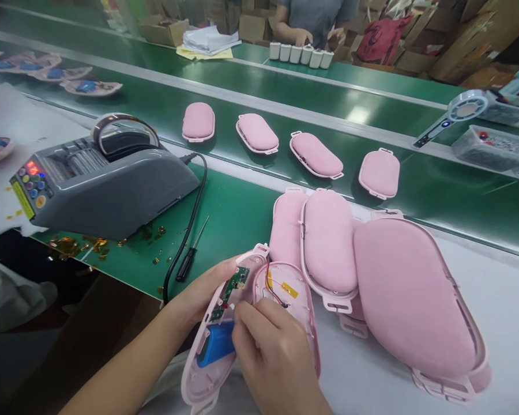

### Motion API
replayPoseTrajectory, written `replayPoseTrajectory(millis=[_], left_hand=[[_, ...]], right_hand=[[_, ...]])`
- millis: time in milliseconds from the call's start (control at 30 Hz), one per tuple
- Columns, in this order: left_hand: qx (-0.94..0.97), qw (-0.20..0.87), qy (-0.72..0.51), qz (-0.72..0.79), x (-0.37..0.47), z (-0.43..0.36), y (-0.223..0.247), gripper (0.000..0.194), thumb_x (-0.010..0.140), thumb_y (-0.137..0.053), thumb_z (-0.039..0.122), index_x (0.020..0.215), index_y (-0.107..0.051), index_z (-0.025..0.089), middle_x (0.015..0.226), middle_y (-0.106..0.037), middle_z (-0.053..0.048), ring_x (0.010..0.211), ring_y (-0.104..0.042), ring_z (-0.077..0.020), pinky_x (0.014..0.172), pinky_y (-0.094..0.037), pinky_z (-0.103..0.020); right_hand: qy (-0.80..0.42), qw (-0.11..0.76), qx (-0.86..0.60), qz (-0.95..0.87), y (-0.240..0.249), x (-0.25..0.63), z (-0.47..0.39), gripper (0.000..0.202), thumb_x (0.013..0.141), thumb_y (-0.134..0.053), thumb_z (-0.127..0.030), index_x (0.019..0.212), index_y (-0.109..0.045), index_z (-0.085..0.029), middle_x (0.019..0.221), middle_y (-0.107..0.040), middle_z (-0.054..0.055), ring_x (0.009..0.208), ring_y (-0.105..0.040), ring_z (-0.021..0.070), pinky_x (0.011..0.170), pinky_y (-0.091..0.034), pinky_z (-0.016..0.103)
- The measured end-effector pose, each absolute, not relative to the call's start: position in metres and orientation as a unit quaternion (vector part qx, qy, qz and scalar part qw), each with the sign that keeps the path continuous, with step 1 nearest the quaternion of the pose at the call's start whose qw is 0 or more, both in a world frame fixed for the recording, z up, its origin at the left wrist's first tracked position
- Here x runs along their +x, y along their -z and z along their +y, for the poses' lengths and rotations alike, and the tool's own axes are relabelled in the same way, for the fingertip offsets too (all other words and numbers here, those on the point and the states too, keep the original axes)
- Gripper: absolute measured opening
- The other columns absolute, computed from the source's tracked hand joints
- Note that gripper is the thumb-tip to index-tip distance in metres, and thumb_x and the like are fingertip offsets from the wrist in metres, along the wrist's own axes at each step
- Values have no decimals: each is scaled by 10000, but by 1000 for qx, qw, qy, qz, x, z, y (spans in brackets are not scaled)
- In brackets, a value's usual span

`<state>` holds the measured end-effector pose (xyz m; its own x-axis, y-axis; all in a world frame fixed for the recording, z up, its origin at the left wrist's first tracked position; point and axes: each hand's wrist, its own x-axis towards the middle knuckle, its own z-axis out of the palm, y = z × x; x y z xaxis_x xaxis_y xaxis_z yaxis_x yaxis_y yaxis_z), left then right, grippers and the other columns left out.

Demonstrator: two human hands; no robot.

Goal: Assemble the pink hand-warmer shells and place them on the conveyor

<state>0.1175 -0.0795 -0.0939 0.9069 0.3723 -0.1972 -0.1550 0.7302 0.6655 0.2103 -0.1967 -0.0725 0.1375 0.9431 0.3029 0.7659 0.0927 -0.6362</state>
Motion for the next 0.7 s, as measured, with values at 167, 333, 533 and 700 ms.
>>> replayPoseTrajectory(millis=[167, 333, 533, 700], left_hand=[[333, 917, -140, 166, 119, -78, 93, 553, 761, -673, 488, 1203, -611, 162, 1103, -649, -104, 884, -591, -175, 812, -459, -256], [350, 911, -132, 174, 119, -79, 92, 656, 734, -682, 530, 1278, -557, 186, 1127, -637, -99, 958, -579, -202, 803, -444, -254], [354, 906, -141, 186, 120, -81, 85, 653, 711, -687, 546, 1236, -584, 170, 1060, -649, -92, 864, -578, -180, 755, -442, -253], [356, 905, -142, 186, 122, -80, 92, 651, 684, -705, 563, 1175, -615, 145, 903, -641, -55, 745, -547, -131, 689, -424, -220]], right_hand=[[-135, 370, -655, -645, 71, 213, -196, 249, 891, -461, -107, 668, -541, -181, 584, -397, -51, 516, -382, 72, 493, -298, 206], [-165, 373, -637, -654, 70, 216, -196, 256, 898, -455, -114, 662, -523, -185, 588, -412, -54, 522, -400, 66, 502, -303, 195], [-157, 364, -643, -655, 73, 217, -196, 281, 901, -430, -130, 632, -476, -193, 568, -399, -56, 497, -393, 69, 483, -284, 207], [-164, 314, -639, -683, 78, 221, -198, 289, 915, -423, -153, 636, -476, -203, 566, -442, -55, 495, -440, 66, 478, -326, 188]])
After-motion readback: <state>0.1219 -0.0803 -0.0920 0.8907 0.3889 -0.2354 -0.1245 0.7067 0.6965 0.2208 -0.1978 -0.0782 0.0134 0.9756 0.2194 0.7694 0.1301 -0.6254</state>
